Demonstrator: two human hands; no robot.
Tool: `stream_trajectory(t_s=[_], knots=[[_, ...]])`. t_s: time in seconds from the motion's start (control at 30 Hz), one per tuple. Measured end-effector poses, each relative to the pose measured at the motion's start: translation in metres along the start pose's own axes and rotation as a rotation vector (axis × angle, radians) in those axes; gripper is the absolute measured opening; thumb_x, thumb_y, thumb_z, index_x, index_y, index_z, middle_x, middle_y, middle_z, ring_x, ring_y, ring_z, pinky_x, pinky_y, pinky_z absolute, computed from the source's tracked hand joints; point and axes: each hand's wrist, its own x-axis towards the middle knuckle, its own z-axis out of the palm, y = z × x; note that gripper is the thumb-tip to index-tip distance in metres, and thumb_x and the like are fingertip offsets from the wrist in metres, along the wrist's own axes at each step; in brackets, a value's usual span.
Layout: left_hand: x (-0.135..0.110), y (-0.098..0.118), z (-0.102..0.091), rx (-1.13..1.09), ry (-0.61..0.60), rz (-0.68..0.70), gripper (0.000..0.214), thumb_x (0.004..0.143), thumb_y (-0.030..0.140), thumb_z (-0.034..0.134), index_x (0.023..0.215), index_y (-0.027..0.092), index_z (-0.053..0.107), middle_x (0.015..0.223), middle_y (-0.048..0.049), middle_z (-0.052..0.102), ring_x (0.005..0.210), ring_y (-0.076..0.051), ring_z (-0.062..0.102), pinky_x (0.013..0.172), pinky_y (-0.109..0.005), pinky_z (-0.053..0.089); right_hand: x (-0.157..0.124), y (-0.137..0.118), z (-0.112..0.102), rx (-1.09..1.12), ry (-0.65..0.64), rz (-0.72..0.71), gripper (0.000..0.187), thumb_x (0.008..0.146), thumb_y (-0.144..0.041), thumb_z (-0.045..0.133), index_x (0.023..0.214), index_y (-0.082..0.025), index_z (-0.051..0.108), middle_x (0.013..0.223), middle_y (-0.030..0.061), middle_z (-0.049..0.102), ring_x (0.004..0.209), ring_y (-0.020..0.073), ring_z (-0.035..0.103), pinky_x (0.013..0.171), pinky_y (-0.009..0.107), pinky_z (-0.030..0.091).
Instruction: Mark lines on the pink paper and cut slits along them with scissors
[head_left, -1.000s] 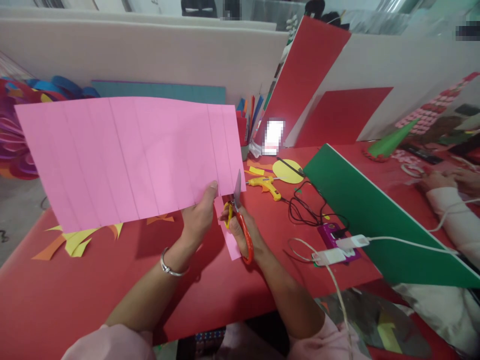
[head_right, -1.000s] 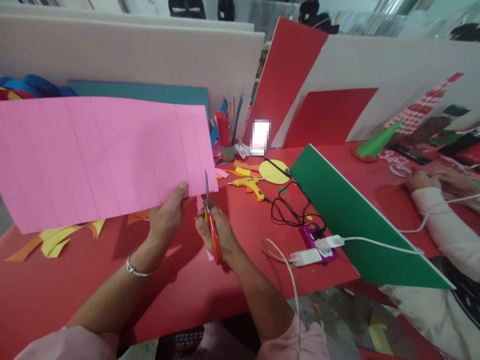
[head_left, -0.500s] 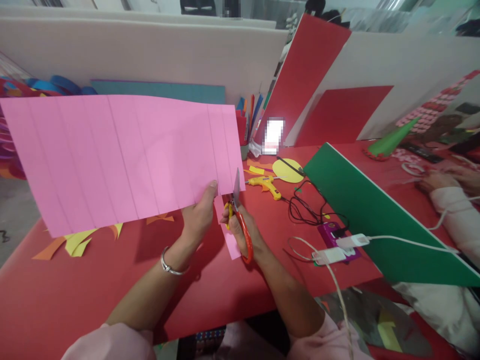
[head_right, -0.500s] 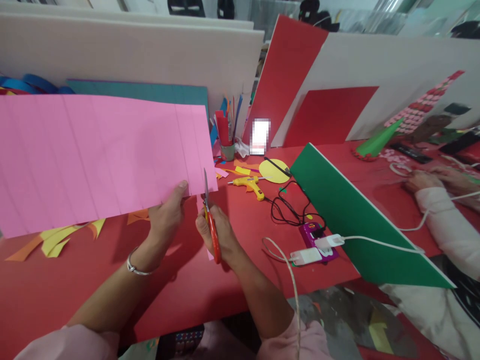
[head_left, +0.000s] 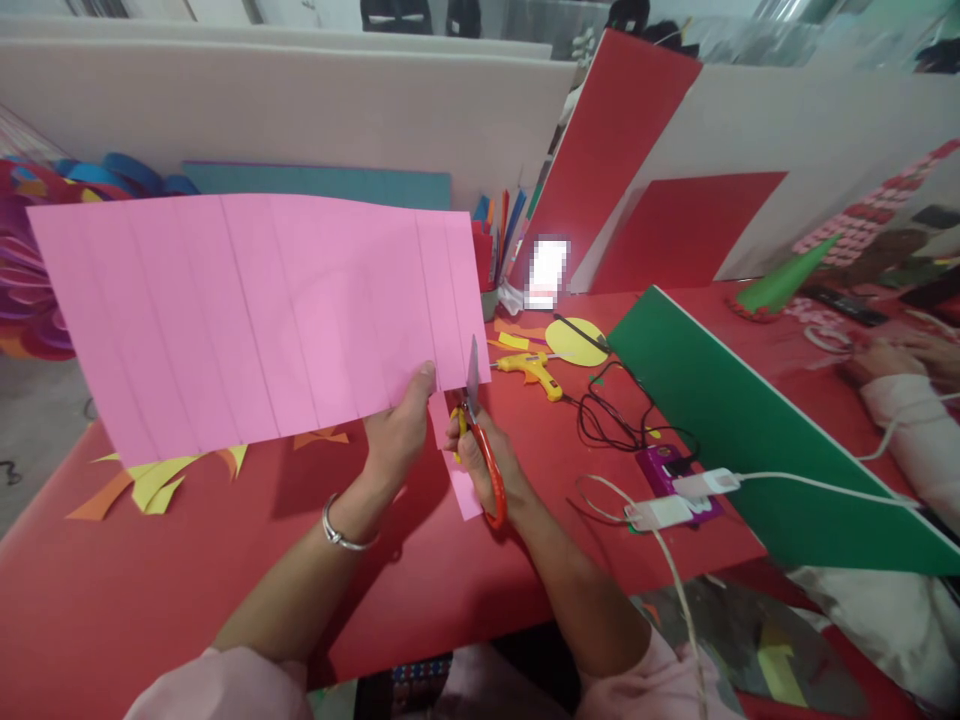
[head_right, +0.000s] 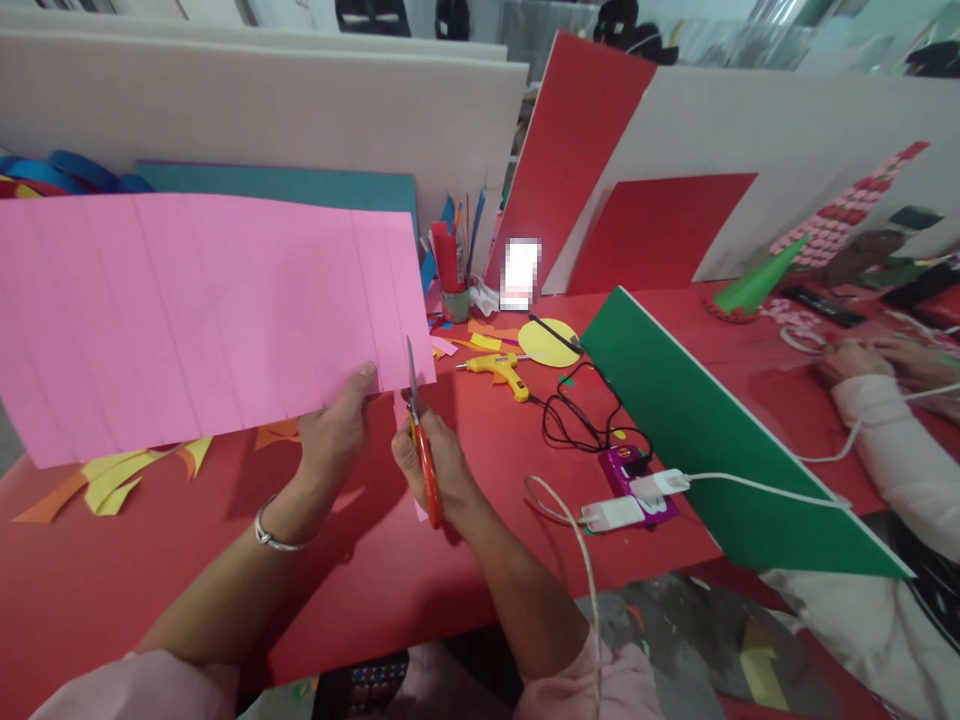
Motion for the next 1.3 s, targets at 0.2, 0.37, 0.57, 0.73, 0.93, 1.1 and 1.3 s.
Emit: stream_trajectory(t_s=[0.2,0.37,0.57,0.73,0.93,1.1,1.3], knots=[[0.001,-0.002,0.0,0.001,-0.002,0.032,0.023,0.081,0.04,0.084,0.092,0.02,0.08,0.096,-0.006,0.079,0.095,-0.023,0.075,0.095,-0.037,0.061,0.0,0.001,-0.001,0.007,-0.022,-0.009,0.055,0.098,-0.076,0.047,0.108,-0.023,0.058,0.102,0.0059,0.058,0.088,0.0201,0.061,0.082,0.037,0.056],[-0.001,0.002,-0.001,0.04,0.002,0.024,0.024,0.081,0.039,0.085,0.098,0.022,0.081,0.104,-0.0062,0.08,0.101,-0.024,0.075,0.098,-0.038,0.061,-0.001,-0.006,-0.002,0.025,-0.026,0.031,0.055,0.096,-0.077,0.049,0.108,-0.024,0.058,0.097,0.0042,0.059,0.082,0.0186,0.061,0.072,0.032,0.054],[0.0,-0.001,-0.002,0.017,-0.012,0.006,0.023,0.082,0.039,0.084,0.098,0.022,0.081,0.105,-0.0061,0.08,0.105,-0.024,0.075,0.102,-0.039,0.059,-0.002,-0.014,-0.003,0.024,-0.033,0.063,0.062,0.095,-0.08,0.048,0.122,-0.025,0.059,0.093,0.003,0.057,0.079,0.0179,0.06,0.063,0.028,0.051],[0.0,-0.001,-0.001,0.007,-0.023,0.031,0.024,0.082,0.04,0.083,0.096,0.021,0.08,0.1,-0.0065,0.08,0.099,-0.023,0.075,0.099,-0.039,0.061,-0.002,-0.016,-0.003,0.019,-0.037,0.067,0.066,0.095,-0.08,0.047,0.128,-0.025,0.058,0.087,0.0009,0.054,0.073,0.0164,0.056,0.06,0.027,0.049],[0.002,-0.004,0.001,-0.019,-0.013,0.062,0.022,0.081,0.039,0.083,0.094,0.022,0.08,0.099,-0.0064,0.079,0.104,-0.024,0.075,0.103,-0.04,0.06,-0.003,-0.018,-0.003,0.027,-0.029,0.082,0.065,0.095,-0.08,0.048,0.13,-0.025,0.058,0.09,0.0022,0.055,0.072,0.0157,0.055,0.06,0.027,0.049],[0.001,-0.001,0.001,-0.006,-0.004,0.025,0.024,0.08,0.038,0.084,0.097,0.021,0.08,0.104,-0.0073,0.08,0.108,-0.025,0.075,0.105,-0.04,0.059,-0.004,-0.014,-0.003,0.026,-0.029,0.087,0.068,0.095,-0.081,0.048,0.13,-0.024,0.058,0.082,0.0003,0.053,0.066,0.0146,0.051,0.055,0.026,0.045],[-0.001,0.004,0.001,0.015,0.017,0.026,0.026,0.08,0.038,0.084,0.1,0.022,0.079,0.111,-0.0076,0.08,0.111,-0.025,0.075,0.106,-0.04,0.059,-0.004,-0.013,-0.004,0.019,-0.027,0.103,0.067,0.095,-0.08,0.047,0.128,-0.024,0.06,0.079,0.0,0.054,0.062,0.014,0.05,0.055,0.027,0.045]])
